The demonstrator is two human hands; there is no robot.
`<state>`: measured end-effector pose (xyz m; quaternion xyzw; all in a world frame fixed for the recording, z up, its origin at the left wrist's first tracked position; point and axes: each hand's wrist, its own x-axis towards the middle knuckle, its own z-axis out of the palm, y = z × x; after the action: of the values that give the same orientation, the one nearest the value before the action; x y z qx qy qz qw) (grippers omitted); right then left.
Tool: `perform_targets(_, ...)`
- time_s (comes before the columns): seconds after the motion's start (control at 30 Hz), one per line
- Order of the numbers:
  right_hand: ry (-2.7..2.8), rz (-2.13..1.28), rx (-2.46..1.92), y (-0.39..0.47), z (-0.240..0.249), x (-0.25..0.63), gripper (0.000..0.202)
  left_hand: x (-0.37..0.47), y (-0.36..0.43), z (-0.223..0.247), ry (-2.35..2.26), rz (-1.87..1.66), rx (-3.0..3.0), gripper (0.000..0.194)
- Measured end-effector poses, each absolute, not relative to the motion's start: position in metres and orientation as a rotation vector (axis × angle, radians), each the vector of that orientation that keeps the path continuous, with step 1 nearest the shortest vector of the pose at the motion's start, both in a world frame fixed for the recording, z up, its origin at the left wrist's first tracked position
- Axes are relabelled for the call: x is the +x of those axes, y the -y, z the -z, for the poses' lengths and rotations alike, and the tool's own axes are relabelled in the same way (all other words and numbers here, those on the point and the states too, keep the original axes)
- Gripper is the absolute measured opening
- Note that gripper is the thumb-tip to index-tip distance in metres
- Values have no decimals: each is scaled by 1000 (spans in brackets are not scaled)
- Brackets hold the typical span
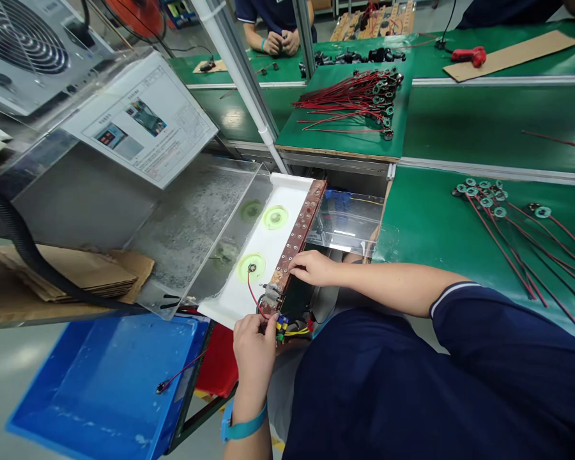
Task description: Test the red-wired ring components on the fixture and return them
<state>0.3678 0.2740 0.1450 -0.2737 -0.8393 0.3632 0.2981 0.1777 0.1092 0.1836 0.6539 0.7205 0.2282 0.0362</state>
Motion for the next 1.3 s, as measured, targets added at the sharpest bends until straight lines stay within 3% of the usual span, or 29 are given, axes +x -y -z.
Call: perform_targets(1.3, 2231, -967, -747, -273, -144, 366, 12, 178, -109, -183, -2213, -702, 1899, 27)
